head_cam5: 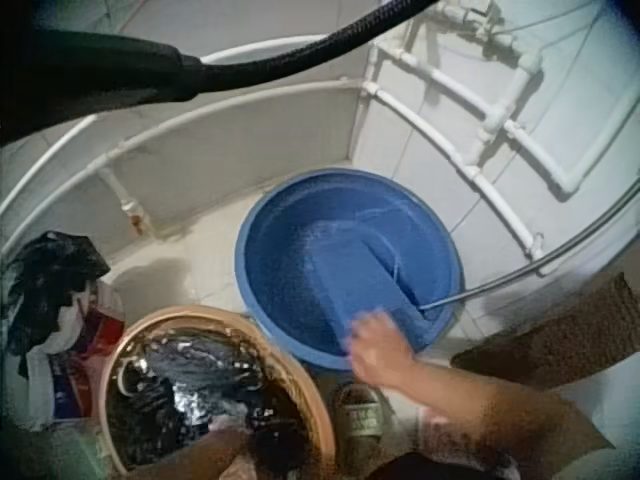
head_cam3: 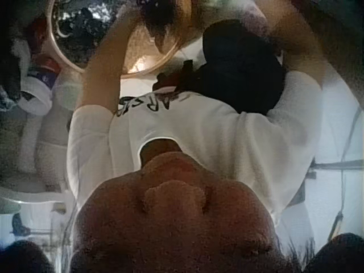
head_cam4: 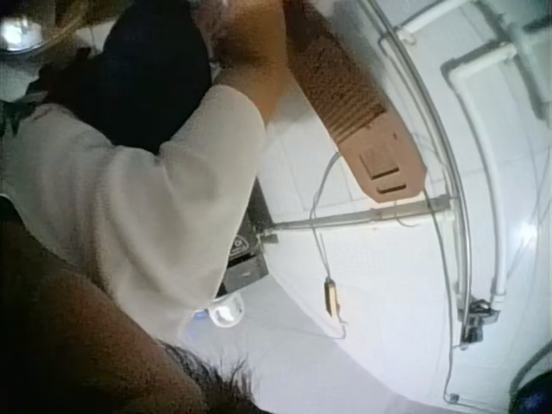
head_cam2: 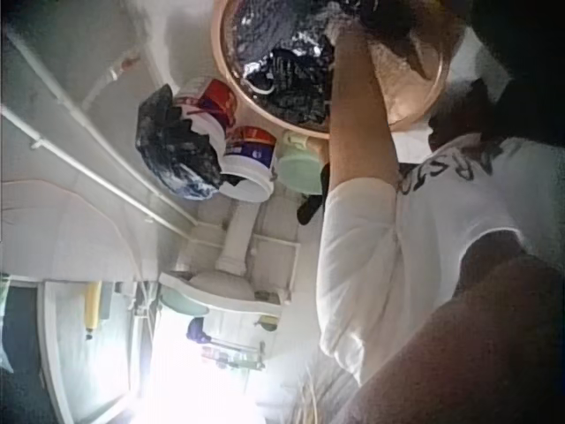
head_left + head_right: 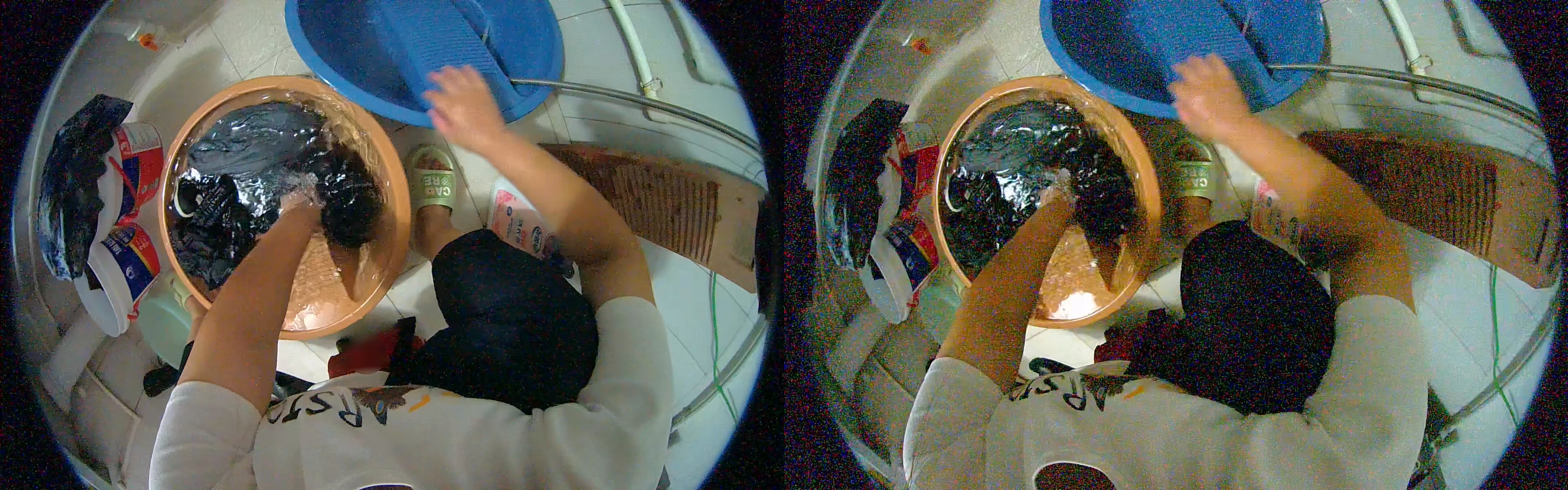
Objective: The person sits on the floor and hand-washes dark-colored clothes in a large orange basin filled with water. They repeatedly submerge, scrub, and wring the garments, then transfer them into a blue basin and a white bucket.
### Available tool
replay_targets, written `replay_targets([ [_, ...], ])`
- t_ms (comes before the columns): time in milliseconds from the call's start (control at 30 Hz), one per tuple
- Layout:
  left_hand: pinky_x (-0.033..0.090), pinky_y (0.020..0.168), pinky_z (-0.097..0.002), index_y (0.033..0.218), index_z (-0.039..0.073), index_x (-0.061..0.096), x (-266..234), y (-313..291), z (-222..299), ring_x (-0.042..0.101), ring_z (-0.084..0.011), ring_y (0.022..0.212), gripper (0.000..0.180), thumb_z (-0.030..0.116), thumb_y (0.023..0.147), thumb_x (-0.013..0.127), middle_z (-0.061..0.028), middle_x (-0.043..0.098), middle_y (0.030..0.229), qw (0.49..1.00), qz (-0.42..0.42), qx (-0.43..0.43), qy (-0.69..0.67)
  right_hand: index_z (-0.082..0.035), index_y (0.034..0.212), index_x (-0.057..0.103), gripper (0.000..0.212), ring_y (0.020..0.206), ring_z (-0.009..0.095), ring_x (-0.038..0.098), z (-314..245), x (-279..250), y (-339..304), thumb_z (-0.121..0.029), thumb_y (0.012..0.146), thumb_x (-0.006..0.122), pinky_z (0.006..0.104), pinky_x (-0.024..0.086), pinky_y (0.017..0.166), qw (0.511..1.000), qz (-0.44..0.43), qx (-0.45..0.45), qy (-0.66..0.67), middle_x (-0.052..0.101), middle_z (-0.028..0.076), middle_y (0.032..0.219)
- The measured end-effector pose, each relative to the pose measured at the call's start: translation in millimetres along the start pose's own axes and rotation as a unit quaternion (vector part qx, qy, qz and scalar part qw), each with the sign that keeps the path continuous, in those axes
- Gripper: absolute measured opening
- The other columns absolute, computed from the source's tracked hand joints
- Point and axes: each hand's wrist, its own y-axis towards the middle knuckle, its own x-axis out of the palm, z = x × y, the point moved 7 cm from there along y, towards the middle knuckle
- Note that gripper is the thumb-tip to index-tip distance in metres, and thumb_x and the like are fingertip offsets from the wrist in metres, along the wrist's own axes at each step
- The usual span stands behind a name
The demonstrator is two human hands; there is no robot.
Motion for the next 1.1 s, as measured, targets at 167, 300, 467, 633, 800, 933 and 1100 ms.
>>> replay_targets([
  [167,0.043,0.087,-0.0376,0.119,0.005,0.045,-29.4,8.0,3.4,0.05,-0.0265,0.109,0.048,0.025,0.077,0.057,-0.015,0.052,0.116,0.997,0.058,0.033,0.045,-0.006,0.092,0.06,0.028,0.109,0.029,0.044,-79.9,-13.1,8.7,-0.016,0.066,0.062,0.0436,0.034,0.094,0.982,0.011,-0.125,0.138,0.051,0.01,0.111],
  [300,0.044,0.078,-0.0305,0.11,0.0,0.047,-89.6,-69.6,-1.2,0.054,-0.021,0.095,0.038,0.011,0.075,0.056,-0.0153,0.057,0.101,0.951,0.116,0.126,-0.257,-0.006,0.101,0.057,0.034,0.107,0.029,0.045,-117.5,-33.3,10.6,-0.016,0.069,0.062,0.0421,0.036,0.092,0.959,-0.005,-0.156,0.235,0.048,0.012,0.114],
  [467,0.041,0.08,-0.0284,0.106,0.004,0.045,-119.8,-207.9,-32.0,0.051,-0.0151,0.088,0.033,0.0,0.075,0.052,-0.0059,0.054,0.095,0.628,0.069,0.216,-0.745,-0.009,0.12,0.042,0.06,0.107,0.034,0.046,-147.8,-29.3,17.7,-0.021,0.067,0.067,0.0397,0.04,0.09,0.938,-0.138,-0.094,0.303,0.041,0.018,0.121],
  [633,0.04,0.089,-0.0328,0.114,0.0,0.043,-152.9,-292.2,-38.1,0.052,-0.0218,0.1,0.044,0.013,0.073,0.053,-0.0115,0.053,0.108,0.488,0.057,0.349,-0.798,-0.011,0.125,0.038,0.079,0.117,0.035,0.037,-177.6,-59.7,39.4,-0.019,0.055,0.075,0.0389,0.032,0.098,0.936,-0.04,-0.101,0.334,0.035,0.018,0.13],
  [800,0.041,0.087,-0.0331,0.115,0.001,0.045,-116.4,-253.7,-87.3,0.053,-0.0226,0.098,0.037,0.014,0.08,0.048,-0.0092,0.055,0.108,0.424,0.115,0.172,-0.882,-0.001,0.102,0.055,0.045,0.09,0.03,0.057,-183.5,12.5,66.6,-0.025,0.064,0.059,0.0374,0.044,0.079,0.803,-0.33,0.063,0.493,0.06,0.02,0.096],
  [933,0.043,0.079,-0.0285,0.106,-0.002,0.051,-76.9,-198.4,-129.3,0.057,-0.0251,0.09,0.035,0.023,0.082,0.053,-0.0108,0.061,0.097,0.714,0.271,0.01,-0.646,-0.003,0.106,0.049,0.048,0.078,0.032,0.059,-160.1,37.1,58.6,-0.028,0.066,0.06,0.0399,0.046,0.07,0.897,-0.232,0.127,0.353,0.06,0.018,0.085],
  [1100,0.037,0.088,-0.0462,0.123,0.018,0.04,-41.4,-184.0,-98.7,0.041,-0.0319,0.112,0.046,0.028,0.08,0.053,-0.0167,0.038,0.126,0.914,0.352,0.076,-0.189,-0.014,0.124,0.041,0.064,0.116,0.034,0.032,-224.1,30.9,25.1,-0.032,0.068,0.065,0.0504,0.028,0.094,0.98,-0.147,-0.125,0.039,0.039,0.016,0.124],
])
